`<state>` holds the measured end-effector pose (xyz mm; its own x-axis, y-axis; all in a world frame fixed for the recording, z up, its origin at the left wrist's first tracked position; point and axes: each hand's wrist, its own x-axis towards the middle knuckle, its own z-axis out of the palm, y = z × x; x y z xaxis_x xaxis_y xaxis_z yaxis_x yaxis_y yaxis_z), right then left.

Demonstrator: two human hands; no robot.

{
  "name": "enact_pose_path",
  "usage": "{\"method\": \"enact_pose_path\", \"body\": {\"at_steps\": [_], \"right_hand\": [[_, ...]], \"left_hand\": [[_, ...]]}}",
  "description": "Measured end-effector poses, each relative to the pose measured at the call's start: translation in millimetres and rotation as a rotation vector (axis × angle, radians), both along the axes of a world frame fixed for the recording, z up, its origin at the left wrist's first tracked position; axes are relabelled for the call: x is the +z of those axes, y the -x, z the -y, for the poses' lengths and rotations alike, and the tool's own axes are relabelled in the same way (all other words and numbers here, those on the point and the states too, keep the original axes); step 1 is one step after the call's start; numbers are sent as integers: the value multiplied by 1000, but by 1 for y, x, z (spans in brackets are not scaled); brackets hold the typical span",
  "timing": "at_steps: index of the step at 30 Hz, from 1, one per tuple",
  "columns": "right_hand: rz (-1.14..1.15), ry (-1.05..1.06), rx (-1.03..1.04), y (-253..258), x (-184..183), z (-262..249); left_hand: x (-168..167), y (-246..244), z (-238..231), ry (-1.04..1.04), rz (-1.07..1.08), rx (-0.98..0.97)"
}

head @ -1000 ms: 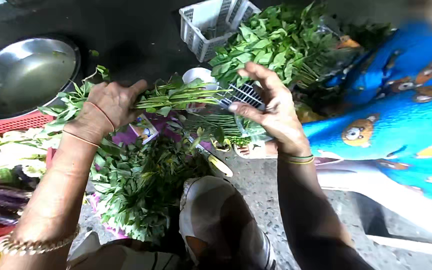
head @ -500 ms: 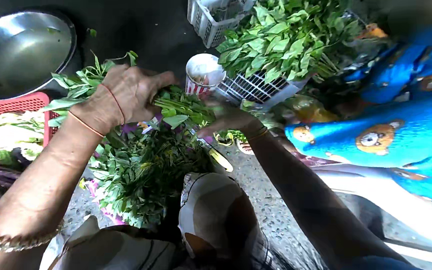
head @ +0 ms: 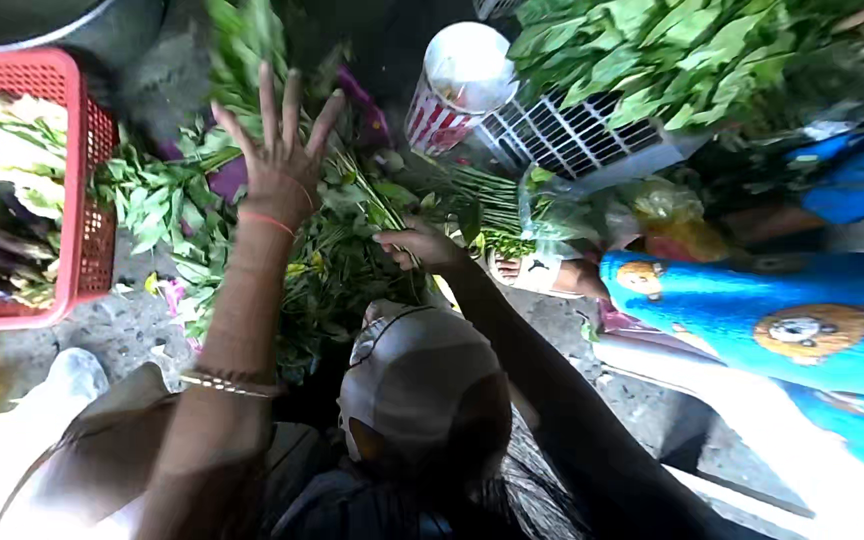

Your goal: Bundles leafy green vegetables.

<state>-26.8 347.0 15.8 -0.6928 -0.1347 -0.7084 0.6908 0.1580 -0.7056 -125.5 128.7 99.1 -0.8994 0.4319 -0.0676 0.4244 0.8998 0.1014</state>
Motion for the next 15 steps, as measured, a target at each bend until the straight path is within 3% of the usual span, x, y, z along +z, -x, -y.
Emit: {"method": "enact_pose_path", "body": {"at_steps": [3,7,10,12,15], "right_hand": [[144,-111,-57,-12,-37,2],[53,-133,-119,-22,-37,3],[-138,-307,-214,-26,-19,10],[-267,-475,-199,-29,-21,8],[-464,-572,6,-39,-13,4]], "left_hand": [[-69,-72,-21,-435,212,520],[-125,-127,-59,-1091,989,876],[-137,-125,-74,-1378,1439,841],[-142,-123,-73,-1423,1498,736],[-145,-126,-71,-1546,1474,705]]}}
